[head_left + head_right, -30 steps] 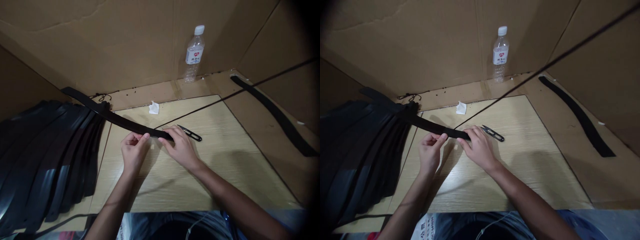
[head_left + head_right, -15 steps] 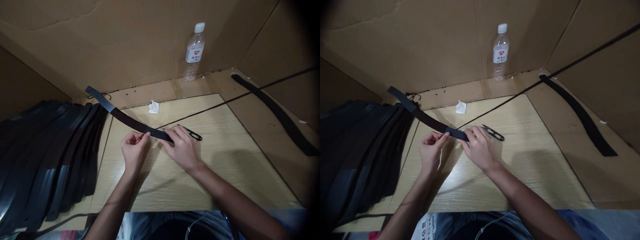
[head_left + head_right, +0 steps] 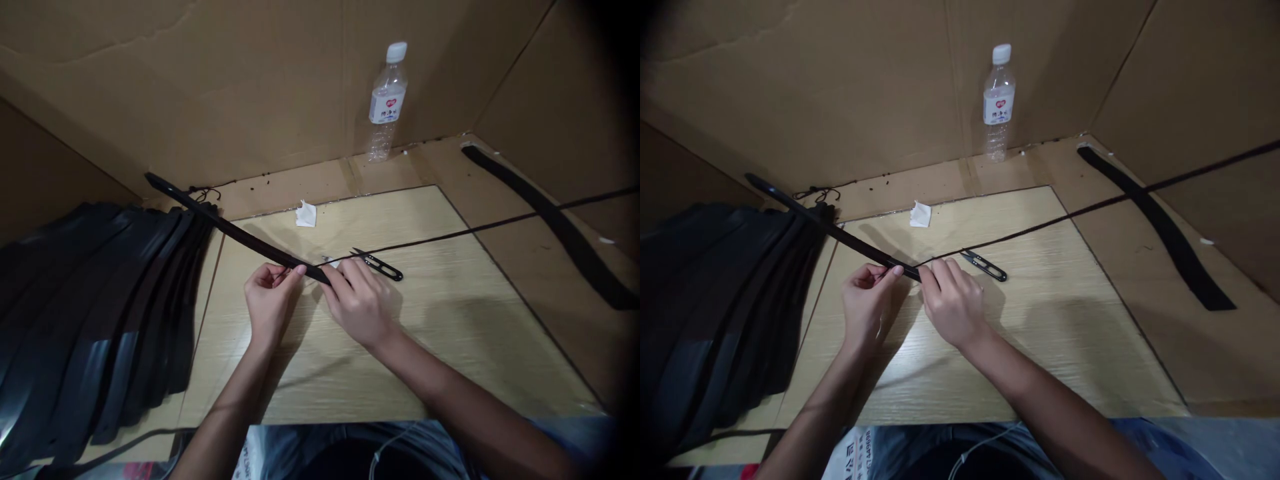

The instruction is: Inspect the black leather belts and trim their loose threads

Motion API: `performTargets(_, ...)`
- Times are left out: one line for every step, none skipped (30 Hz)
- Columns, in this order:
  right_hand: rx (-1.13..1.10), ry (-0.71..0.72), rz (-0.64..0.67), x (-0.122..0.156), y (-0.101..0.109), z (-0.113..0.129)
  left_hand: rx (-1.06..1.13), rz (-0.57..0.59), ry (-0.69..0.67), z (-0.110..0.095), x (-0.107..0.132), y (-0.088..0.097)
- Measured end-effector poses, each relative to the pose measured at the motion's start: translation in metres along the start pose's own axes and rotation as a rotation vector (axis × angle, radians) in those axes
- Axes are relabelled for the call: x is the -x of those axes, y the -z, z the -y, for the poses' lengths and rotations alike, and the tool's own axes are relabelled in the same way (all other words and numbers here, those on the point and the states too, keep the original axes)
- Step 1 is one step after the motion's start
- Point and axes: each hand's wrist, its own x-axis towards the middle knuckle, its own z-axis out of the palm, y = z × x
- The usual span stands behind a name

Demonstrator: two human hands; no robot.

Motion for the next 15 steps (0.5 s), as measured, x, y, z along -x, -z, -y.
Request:
performTargets(0.005, -0.001, -0.009, 0.0, 0.0, 0.0, -0.001, 0.025, 0.002, 0.001, -0.001, 0.001)
performTargets(0.006, -0.001, -0.019, 0.0, 0.0, -0.001, 0.0, 0.054, 0.003, 0.001, -0.001, 0.002)
performTargets(0.002, -0.001, -0.028, 0.0, 0.0, -0.002, -0.002, 0.085, 0.006, 0.002, -0.001, 0.002)
performTargets(-0.01, 0.0, -0.033, -0.001, -0.001, -0.003, -0.008, 0.111, 0.01, 0.002, -0.001, 0.003)
performTargets(-0.029, -0.002, -0.032, -0.001, -0.001, -0.004, -0.016, 0.127, 0.014, 0.002, -0.001, 0.004)
performTargets(-0.057, -0.008, -0.024, -0.001, -0.002, -0.005, -0.022, 0.129, 0.018, 0.003, -0.001, 0.005)
performTargets(-0.094, -0.016, -0.012, -0.001, -0.004, -0.006, -0.022, 0.124, 0.022, 0.003, -0.001, 0.005)
performTargets(-0.134, -0.03, -0.001, -0.001, -0.005, -0.008, -0.013, 0.112, 0.023, 0.003, -0.002, 0.006)
performTargets(-0.174, -0.047, 0.009, -0.001, -0.005, -0.009, 0.01, 0.088, 0.017, 0.004, -0.002, 0.007)
performTargets(-0.208, -0.065, 0.019, -0.002, -0.006, -0.01, 0.044, 0.051, 0.01, 0.004, -0.003, 0.008)
performTargets(-0.235, -0.081, 0.032, -0.002, -0.007, -0.012, 0.082, 0.008, 0.009, 0.004, -0.004, 0.009)
performTargets(-0.251, -0.094, 0.049, -0.002, -0.007, -0.013, 0.118, -0.031, 0.019, 0.004, -0.004, 0.01)
performTargets(-0.257, -0.104, 0.068, -0.003, -0.007, -0.014, 0.149, -0.062, 0.035, 0.004, -0.005, 0.012)
performTargets(-0.26, -0.11, 0.089, -0.003, -0.007, -0.015, 0.178, -0.077, 0.046, 0.004, -0.006, 0.013)
performTargets(-0.265, -0.114, 0.107, -0.004, -0.006, -0.015, 0.206, -0.068, 0.053, 0.004, -0.007, 0.015)
